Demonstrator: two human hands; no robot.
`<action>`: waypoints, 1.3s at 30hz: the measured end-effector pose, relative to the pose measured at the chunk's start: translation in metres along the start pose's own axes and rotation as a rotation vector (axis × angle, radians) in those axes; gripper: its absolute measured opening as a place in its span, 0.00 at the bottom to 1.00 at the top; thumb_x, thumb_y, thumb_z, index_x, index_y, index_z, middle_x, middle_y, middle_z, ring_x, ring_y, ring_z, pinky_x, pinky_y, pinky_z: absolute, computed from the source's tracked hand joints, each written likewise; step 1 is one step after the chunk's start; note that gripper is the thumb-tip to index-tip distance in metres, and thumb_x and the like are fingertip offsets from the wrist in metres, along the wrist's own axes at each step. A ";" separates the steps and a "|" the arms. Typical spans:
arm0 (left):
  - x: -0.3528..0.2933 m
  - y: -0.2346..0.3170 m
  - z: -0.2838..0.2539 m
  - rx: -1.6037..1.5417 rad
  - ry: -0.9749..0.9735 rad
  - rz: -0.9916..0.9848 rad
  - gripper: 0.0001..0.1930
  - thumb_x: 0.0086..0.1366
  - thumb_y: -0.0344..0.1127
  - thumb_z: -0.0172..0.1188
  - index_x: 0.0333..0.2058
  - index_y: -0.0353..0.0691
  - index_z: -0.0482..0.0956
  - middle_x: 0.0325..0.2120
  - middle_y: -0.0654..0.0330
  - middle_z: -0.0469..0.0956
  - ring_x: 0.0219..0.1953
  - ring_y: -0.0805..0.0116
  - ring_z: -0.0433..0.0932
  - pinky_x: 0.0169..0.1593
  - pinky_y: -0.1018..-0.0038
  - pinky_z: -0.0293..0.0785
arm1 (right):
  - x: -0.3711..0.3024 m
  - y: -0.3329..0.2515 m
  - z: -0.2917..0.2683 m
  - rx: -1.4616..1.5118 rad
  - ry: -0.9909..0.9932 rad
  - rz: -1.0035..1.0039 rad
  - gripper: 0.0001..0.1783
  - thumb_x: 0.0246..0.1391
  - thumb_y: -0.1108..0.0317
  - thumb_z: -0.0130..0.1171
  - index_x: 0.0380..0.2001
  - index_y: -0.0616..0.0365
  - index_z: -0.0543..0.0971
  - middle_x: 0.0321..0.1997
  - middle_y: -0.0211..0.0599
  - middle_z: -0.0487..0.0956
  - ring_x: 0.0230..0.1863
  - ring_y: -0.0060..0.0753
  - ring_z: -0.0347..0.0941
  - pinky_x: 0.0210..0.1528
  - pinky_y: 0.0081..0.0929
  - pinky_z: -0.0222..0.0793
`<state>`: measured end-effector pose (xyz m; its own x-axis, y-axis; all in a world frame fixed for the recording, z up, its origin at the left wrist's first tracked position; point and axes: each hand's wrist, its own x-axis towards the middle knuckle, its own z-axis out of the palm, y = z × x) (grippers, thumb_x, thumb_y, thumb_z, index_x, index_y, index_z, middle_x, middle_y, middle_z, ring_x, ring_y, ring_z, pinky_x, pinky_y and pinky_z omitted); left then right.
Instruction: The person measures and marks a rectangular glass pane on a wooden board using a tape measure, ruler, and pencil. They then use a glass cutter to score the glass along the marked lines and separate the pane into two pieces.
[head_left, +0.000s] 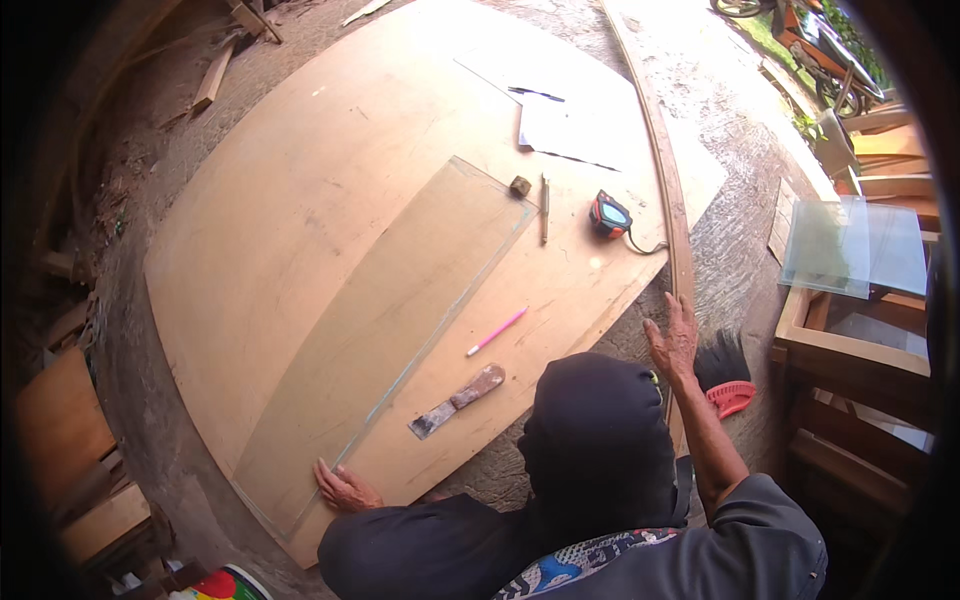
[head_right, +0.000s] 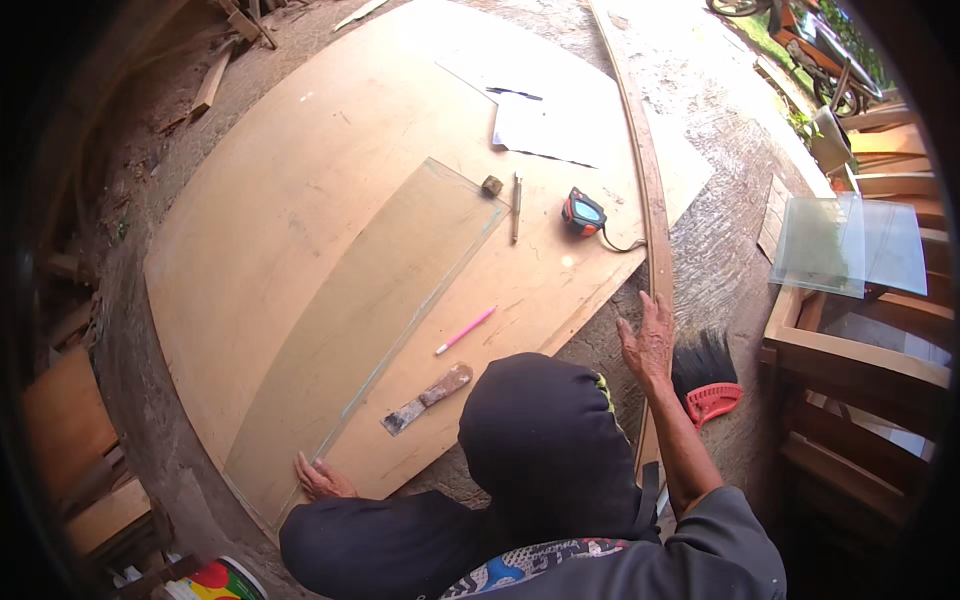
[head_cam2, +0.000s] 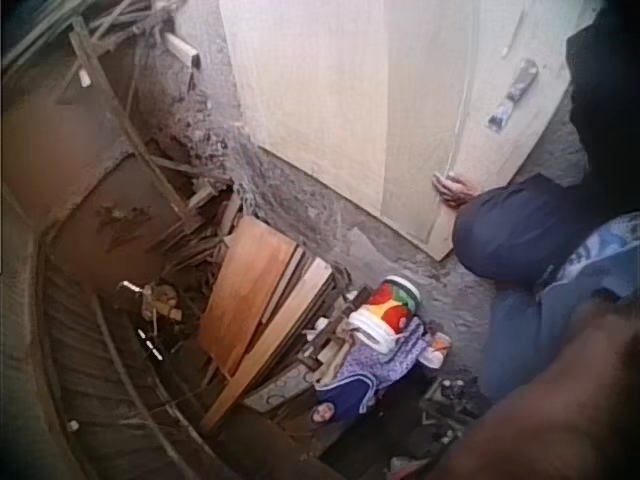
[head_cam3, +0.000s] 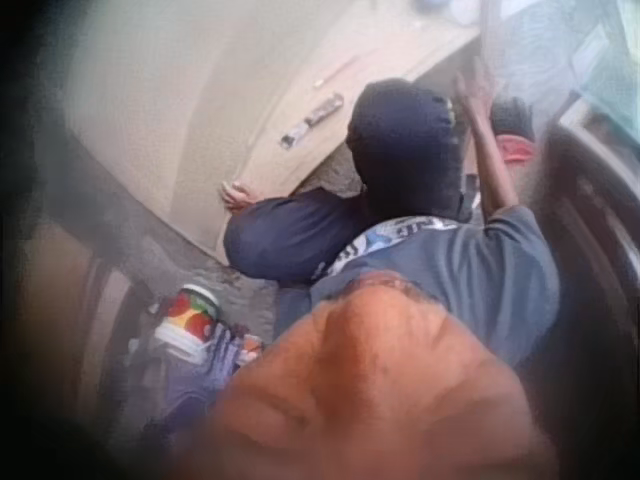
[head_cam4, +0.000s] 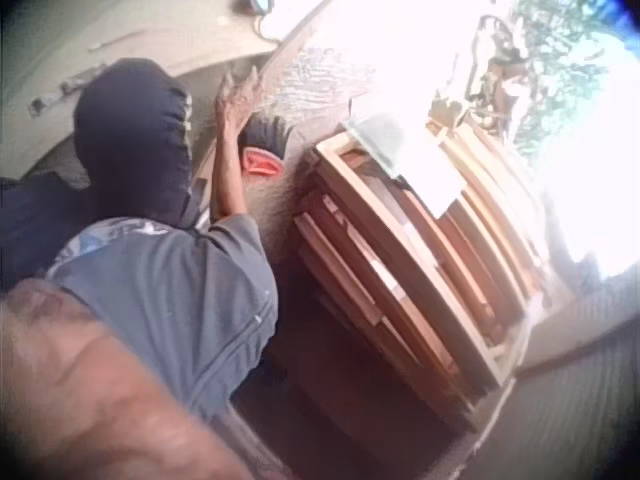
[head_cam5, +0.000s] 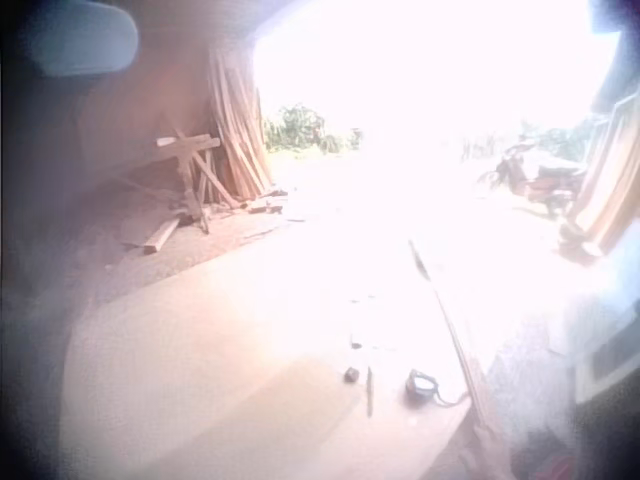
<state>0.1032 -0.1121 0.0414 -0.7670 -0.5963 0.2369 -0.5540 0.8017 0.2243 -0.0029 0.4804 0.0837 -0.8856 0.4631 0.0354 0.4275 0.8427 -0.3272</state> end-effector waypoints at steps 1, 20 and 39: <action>0.006 0.005 -0.002 -0.008 0.027 0.030 0.24 0.76 0.44 0.45 0.64 0.36 0.68 0.64 0.44 0.67 0.66 0.45 0.65 0.67 0.53 0.60 | -0.010 0.006 0.002 0.013 -0.055 0.112 0.46 0.53 0.56 0.70 0.70 0.55 0.61 0.73 0.58 0.57 0.74 0.60 0.52 0.72 0.52 0.54; 0.185 0.131 -0.048 -0.073 0.174 0.608 0.24 0.76 0.45 0.45 0.66 0.41 0.66 0.66 0.53 0.67 0.67 0.52 0.65 0.69 0.47 0.54 | -0.019 0.067 -0.025 0.526 -0.051 0.378 0.39 0.41 0.68 0.61 0.62 0.62 0.71 0.48 0.53 0.82 0.51 0.44 0.80 0.56 0.38 0.73; 0.186 0.153 -0.202 0.405 -0.062 0.757 0.22 0.73 0.41 0.51 0.62 0.41 0.71 0.65 0.55 0.66 0.66 0.55 0.66 0.74 0.51 0.49 | 0.054 0.018 -0.047 1.810 -0.902 0.230 0.50 0.43 0.61 0.66 0.68 0.68 0.58 0.33 0.45 0.76 0.14 0.22 0.64 0.11 0.22 0.64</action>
<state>-0.0589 -0.1084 0.3111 -0.9864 0.0990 0.1315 0.0504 0.9423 -0.3310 -0.0344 0.5337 0.1244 -0.9166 -0.2216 -0.3328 0.3935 -0.6475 -0.6526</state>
